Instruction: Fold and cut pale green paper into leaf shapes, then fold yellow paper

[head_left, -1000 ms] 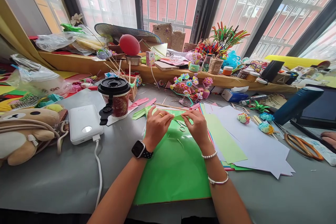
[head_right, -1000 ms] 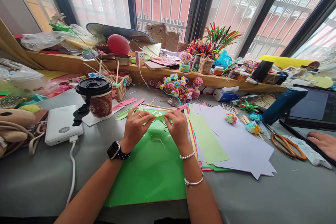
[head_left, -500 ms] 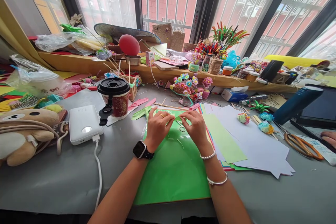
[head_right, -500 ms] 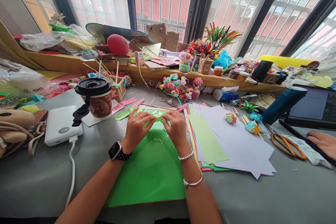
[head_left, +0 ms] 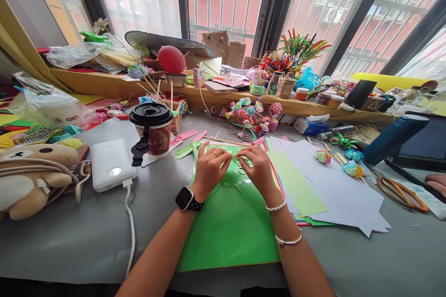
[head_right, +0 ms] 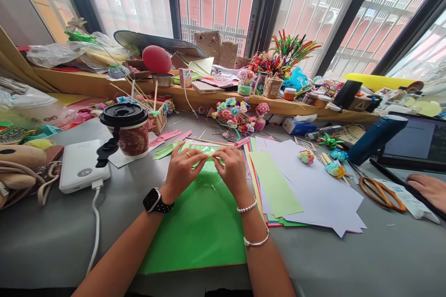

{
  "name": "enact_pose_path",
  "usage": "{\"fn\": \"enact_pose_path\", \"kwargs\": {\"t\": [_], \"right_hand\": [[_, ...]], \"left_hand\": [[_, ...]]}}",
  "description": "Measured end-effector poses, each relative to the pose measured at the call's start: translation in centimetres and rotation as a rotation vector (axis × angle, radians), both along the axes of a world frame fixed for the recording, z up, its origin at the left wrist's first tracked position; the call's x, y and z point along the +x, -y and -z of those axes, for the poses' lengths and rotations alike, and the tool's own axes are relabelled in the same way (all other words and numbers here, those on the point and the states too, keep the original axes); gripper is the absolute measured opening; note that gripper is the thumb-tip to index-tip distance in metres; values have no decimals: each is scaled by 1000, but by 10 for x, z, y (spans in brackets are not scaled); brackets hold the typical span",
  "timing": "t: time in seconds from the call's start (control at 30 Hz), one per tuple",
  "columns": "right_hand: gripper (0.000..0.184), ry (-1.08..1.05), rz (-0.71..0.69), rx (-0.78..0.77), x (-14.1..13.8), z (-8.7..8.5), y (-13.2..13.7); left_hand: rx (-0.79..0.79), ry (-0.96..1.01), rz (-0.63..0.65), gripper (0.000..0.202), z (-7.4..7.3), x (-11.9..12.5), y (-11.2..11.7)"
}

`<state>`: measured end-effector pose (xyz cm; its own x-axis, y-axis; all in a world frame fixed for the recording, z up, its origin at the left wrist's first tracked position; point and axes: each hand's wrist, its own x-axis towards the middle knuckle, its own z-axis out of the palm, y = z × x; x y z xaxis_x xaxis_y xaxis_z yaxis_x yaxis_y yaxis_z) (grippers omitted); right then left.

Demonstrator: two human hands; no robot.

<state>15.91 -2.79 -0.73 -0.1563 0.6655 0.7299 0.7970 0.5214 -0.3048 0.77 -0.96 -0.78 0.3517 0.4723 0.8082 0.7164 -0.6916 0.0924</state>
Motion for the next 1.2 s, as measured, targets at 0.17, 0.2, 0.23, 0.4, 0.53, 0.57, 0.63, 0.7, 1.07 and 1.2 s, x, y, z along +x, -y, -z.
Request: {"fn": "enact_pose_path", "kwargs": {"t": [0.17, 0.2, 0.23, 0.4, 0.53, 0.57, 0.63, 0.7, 1.07, 1.2], "right_hand": [[10, -31, 81, 3, 3, 4, -3], [10, -32, 79, 2, 4, 4, -4], [10, -26, 66, -1, 4, 4, -4], [9, 28, -3, -18, 0, 1, -1], [10, 15, 41, -14, 0, 3, -1], [11, 13, 55, -13, 1, 4, -2], [13, 0, 78, -8, 3, 5, -3], [16, -7, 77, -4, 4, 5, -4], [11, -18, 56, 16, 4, 5, -4], [10, -7, 25, -4, 3, 5, -3]], "left_hand": [[-10, 2, -8, 13, 1, 0, 0], [-11, 0, -8, 13, 1, 0, 0], [-13, -4, -5, 13, 1, 0, 0], [-8, -22, 10, 13, 1, 0, 0], [-5, -21, -1, 14, 0, 0, 1], [-6, -23, -5, 14, 0, 0, 1], [-8, -26, -12, 14, 0, 0, 0], [-4, -23, -17, 14, 0, -1, 0], [-5, -26, 2, 15, 1, 0, 0], [-8, -18, 11, 14, 1, 0, -1]]}}
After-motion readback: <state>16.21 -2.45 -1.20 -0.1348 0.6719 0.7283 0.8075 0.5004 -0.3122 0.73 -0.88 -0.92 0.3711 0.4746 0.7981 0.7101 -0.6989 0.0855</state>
